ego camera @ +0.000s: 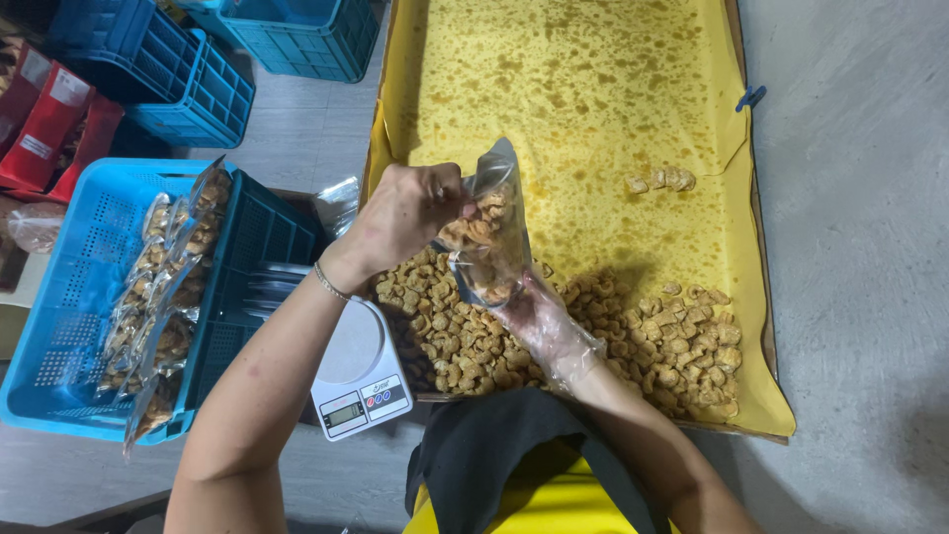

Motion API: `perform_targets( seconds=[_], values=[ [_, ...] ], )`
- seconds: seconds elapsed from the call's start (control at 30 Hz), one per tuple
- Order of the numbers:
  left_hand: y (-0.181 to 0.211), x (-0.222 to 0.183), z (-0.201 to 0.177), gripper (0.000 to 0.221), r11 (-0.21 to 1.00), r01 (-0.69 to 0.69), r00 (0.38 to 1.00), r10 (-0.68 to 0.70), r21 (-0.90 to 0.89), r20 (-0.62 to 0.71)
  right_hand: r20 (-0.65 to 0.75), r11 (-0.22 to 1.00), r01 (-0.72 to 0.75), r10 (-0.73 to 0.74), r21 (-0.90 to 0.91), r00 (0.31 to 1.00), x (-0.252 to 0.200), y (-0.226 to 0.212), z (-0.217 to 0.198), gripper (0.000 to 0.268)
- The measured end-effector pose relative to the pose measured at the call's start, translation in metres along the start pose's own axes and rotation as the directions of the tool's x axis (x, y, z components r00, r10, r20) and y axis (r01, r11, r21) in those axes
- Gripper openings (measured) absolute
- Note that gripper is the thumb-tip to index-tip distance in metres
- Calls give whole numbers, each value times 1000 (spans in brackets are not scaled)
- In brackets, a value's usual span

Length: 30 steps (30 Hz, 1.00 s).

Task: The person scoops fried snack pieces from a yellow tray into clear plastic bags using a metal scoop, weighs each bag on a digital scale, and places the filled bags into a blue basket. The process repeats continuously throughout the clip.

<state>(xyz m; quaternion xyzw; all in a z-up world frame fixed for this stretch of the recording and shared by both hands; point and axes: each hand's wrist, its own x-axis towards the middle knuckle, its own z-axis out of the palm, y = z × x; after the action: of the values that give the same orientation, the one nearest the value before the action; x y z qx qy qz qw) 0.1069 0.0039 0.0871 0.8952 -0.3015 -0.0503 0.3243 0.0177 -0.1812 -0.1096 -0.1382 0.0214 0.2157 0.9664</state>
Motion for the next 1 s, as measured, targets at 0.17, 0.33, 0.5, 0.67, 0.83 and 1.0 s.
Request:
perform_targets(
  seconds=[0.17, 0.33, 0.5, 0.67, 0.83, 1.0],
  values=[
    [-19, -8, -27, 13, 952, -174, 975, 203, -252, 94, 718, 953, 175, 59, -247, 693, -34, -59, 82, 63],
    [-12, -28, -15, 14, 948, -87, 931, 186, -305, 312, 241, 811, -9, 184, -585, 953, -41, -88, 113, 56],
    [-18, -41, 29, 17, 909, -25, 942, 161, -417, 295, -237, 436, -293, 179, -851, 955, -14, -74, 110, 43],
    [-14, -69, 63, 21, 809, 153, 984, -71, -568, 165, -278, 196, -296, 116, -935, 954, 1, -60, 87, 49],
    [-13, -55, 57, 13, 906, 140, 974, -54, -400, 218, -397, 680, -406, 181, -611, 900, -12, -71, 93, 44],
    [-15, -44, 56, 8, 918, 100, 967, 1, -384, 256, -179, 414, -210, 112, -886, 977, -15, -78, 94, 30]
  ],
)
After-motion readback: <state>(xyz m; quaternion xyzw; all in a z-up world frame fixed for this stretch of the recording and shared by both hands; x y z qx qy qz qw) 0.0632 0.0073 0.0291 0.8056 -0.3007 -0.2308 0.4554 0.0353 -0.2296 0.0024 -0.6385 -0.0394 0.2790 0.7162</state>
